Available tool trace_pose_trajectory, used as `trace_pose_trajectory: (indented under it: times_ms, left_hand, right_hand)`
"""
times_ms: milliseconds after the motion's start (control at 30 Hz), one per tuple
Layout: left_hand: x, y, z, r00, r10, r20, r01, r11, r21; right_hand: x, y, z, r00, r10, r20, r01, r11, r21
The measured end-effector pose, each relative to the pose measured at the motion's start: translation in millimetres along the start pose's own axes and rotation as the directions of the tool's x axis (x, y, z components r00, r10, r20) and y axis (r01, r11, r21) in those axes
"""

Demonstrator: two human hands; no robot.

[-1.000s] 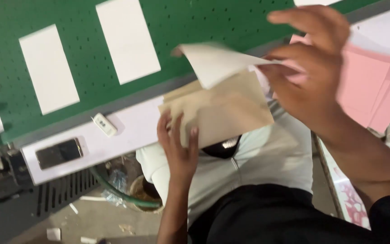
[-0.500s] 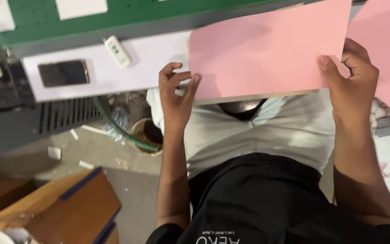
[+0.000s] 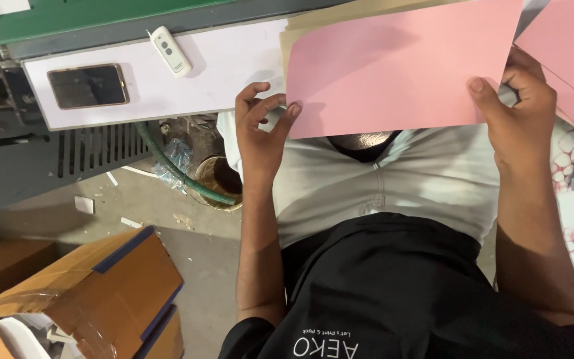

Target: The recorder is sitting at a workstation sorting and stacking pink paper sheets onto a table.

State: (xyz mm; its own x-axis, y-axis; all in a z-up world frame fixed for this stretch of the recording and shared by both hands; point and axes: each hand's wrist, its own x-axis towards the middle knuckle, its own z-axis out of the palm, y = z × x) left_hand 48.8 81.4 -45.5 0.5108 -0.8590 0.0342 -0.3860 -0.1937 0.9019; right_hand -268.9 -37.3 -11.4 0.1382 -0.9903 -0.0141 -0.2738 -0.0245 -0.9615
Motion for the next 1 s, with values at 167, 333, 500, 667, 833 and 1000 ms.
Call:
trace_pose_trajectory:
  times_ms: [167, 333, 500, 667, 833, 1000]
  left_hand:
    - [-1, -5, 1, 1.000, 0.024, 0.002, -0.024, 1.000, 0.004]
    - [-1, -1, -1, 1.000, 0.022, 0.011, -0.023, 0.998, 0.054]
    - [0, 3, -1, 1.000, -0.001, 0.012, -0.001, 0.994, 0.105]
    - [0, 6, -1, 1.000, -0.028, 0.009, 0.027, 0.999, 0.039]
    - [0, 7, -1, 0.999, -0.045, 0.012, 0.045, 0.999, 0.011]
    - [1, 5, -1, 0.999, -0.039, 0.020, 0.040, 0.999, -0.003]
  right_hand:
    - [-9, 50, -12, 0.972, 0.234, -0.008, -0.231, 0.965, 0.127]
    - [-2, 45, -16, 0.998, -0.050, 0.030, 0.052, 0.997, -0.061]
    - [0, 30, -12, 1.000, 0.004, 0.028, -0.003, 0.998, -0.062]
    - [2, 32, -11, 0.999, 0.008, 0.033, -0.005, 0.996, -0.094]
    - [3, 33, -11, 0.999, -0.007, 0.043, 0.010, 0.996, -0.090]
    - [2, 35, -12, 0.998, -0.031, 0.049, 0.035, 0.996, -0.080]
